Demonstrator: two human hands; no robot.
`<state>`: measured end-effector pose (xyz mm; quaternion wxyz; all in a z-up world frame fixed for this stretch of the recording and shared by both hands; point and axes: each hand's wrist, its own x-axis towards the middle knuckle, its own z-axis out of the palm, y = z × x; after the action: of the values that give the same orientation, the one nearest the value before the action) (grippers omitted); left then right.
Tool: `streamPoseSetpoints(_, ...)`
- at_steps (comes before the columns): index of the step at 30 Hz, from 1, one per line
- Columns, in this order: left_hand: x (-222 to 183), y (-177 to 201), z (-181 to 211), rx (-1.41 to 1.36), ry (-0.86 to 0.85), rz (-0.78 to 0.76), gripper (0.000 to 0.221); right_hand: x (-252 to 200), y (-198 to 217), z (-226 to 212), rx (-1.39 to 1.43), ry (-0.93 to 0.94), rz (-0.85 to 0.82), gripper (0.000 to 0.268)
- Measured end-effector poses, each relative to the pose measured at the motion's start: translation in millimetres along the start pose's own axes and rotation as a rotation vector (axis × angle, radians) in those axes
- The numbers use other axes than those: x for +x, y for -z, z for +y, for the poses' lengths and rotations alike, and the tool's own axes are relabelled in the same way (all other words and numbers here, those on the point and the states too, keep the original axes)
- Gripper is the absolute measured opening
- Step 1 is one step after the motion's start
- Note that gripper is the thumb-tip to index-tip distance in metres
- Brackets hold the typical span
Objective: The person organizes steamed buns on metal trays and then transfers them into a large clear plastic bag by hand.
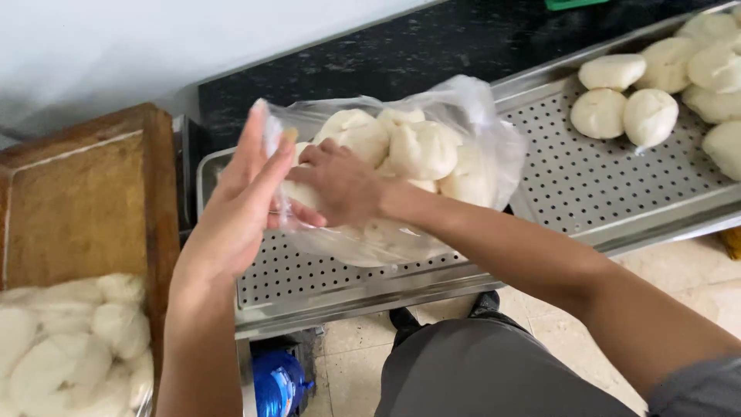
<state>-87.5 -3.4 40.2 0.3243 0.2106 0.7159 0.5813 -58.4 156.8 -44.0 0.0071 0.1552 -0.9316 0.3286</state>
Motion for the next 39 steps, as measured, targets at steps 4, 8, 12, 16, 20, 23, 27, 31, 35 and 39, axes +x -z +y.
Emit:
streamPoseSetpoints(4, -6.4, -3.6, 0.2, -0.074, 0.053, 0.122, 0.09, -15.2, 5.5, 22.3, -0.002, 0.292, 0.242, 0.072)
streamPoseSetpoints(8, -9.0, 12.1, -31.0, 0.005, -0.073, 0.069, 0.091, -108.2, 127.6, 32.7, 0.161, 0.154, 0.372, 0.042)
streamPoseSetpoints(12, -11.4, -11.5, -3.5, 0.176, 0.115, 0.206, 0.09, -194.5, 178.5, 196.1, 0.087, -0.198, 0.866, 0.03)
streamPoseSetpoints(16, -12.3, -10.9, -9.0, 0.166, 0.263, 0.263, 0.094, -312.6, 122.2, 423.7, -0.103, -1.07, 0.846, 0.098)
streamPoseSetpoints(20, -8.7, -6.2, -13.2, 0.053, 0.279, 0.214, 0.094, -334.5, 92.2, 409.2, 0.145, -1.196, 0.809, 0.116)
streamPoseSetpoints(23, -10.9, 2.9, -27.6, -0.141, 0.017, -0.057, 0.105, -350.2, 95.1, 441.5, 0.082, -1.278, 0.722, 0.11)
streamPoseSetpoints(27, -11.9, -12.8, -10.1, 0.003, 0.125, 0.064, 0.105, -321.4, 117.9, 378.8, 0.3, -0.563, 1.022, 0.081)
streamPoseSetpoints(31, -9.2, -15.2, -13.2, -0.047, -0.002, -0.014, 0.104, -209.6, 168.2, 83.4, 0.41, 0.061, 0.688, 0.069)
streamPoseSetpoints(35, -6.5, -12.6, -21.0, -0.035, 0.018, 0.017, 0.103, -144.3, 105.7, 6.1, 0.232, 0.239, 0.417, 0.094)
streamPoseSetpoints(39, 0.5, -2.4, -48.1, -0.065, -0.133, 0.018, 0.101, -95.1, 39.1, 10.5, 0.045, -0.04, 0.179, 0.092)
